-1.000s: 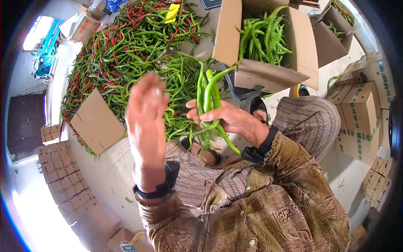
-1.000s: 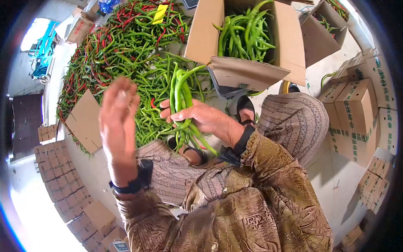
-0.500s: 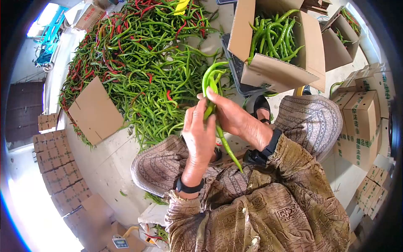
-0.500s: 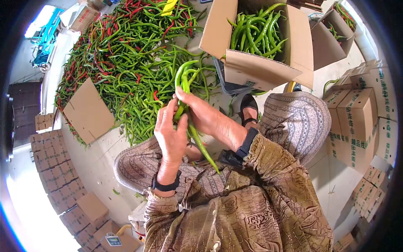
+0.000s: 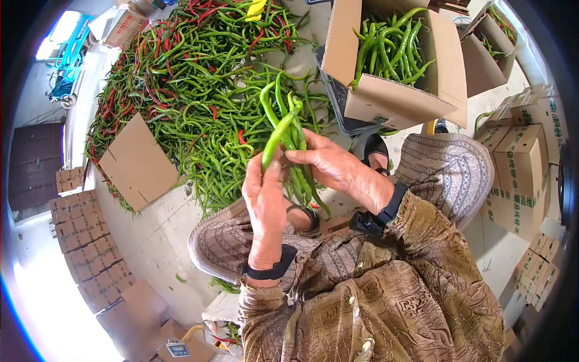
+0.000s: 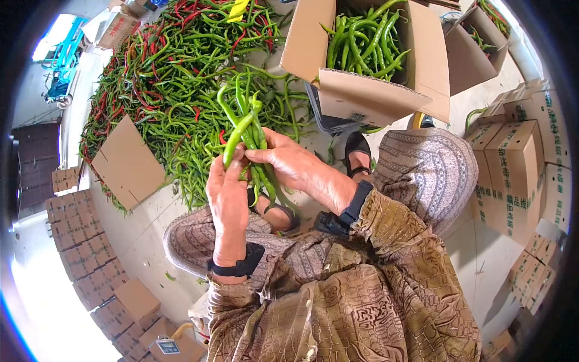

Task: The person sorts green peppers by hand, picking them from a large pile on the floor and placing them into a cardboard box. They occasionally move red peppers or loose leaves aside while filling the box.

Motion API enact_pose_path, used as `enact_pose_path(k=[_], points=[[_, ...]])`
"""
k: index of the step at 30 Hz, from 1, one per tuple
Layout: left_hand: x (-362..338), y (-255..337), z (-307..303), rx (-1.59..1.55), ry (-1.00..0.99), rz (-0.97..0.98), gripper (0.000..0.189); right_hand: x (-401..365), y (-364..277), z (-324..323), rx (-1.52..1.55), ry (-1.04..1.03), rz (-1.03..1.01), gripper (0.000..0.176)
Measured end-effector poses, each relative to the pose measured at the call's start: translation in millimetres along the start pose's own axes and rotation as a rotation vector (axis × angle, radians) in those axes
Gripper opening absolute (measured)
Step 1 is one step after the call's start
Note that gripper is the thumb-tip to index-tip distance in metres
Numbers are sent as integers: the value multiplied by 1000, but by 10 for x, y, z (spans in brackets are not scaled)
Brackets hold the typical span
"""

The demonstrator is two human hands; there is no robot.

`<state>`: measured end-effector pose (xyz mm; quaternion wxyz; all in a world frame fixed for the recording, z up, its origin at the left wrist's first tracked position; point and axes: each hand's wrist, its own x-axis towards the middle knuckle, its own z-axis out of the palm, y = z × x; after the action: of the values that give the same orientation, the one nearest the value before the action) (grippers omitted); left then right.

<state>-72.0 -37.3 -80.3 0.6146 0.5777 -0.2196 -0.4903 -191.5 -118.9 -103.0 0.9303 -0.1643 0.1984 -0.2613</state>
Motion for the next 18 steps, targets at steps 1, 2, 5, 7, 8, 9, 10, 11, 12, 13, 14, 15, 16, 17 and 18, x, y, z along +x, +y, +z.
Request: enact_pose_path(k=[1, 2, 5, 7, 8, 9, 10, 11, 12, 13, 14, 15, 16, 17, 18], points=[[-7, -15, 20, 145, -25, 52, 37, 8, 21, 11, -52, 63, -37, 31], [1, -29, 34, 290, -49, 102, 40, 15, 39, 16, -103, 126, -73, 30], [77, -17, -1, 393, -95, 74, 52, -10, -11, 38, 3, 121, 26, 32], [58, 64, 26, 285, -153, -14, 53, 10, -12, -48, 24, 67, 57, 33], [64, 39, 9, 284, -150, -17, 53, 29, -9, -92, 42, 11, 86, 35], [71, 16, -8, 246, -177, -23, 50, 40, 0, -110, 69, -2, 98, 32], [78, 12, -15, 209, -205, -27, 47, 49, -3, -119, 70, -3, 101, 32], [71, 17, -11, 131, -162, -103, 44, 54, -12, -127, 86, -10, 110, 30], [70, 46, -3, 131, -160, -106, 44, 54, -18, -139, 104, -16, 119, 28], [72, 71, -7, -33, -161, -160, 45, 49, -21, -157, 121, -20, 128, 25], [74, 75, -17, -197, -160, -215, 45, 48, -29, -183, 125, -16, 131, 25], [81, 58, -26, -204, -172, -208, 45, 53, -46, -196, 116, -29, 124, 25], [72, 40, -14, -204, -165, -212, 45, 51, -44, -194, 107, -44, 119, 25], [57, 26, 19, -84, -184, -137, 43, 58, -25, -170, 101, 26, 106, 23], [56, 17, 49, 38, -202, -61, 41, 53, -15, -160, 104, 26, 112, 23]])
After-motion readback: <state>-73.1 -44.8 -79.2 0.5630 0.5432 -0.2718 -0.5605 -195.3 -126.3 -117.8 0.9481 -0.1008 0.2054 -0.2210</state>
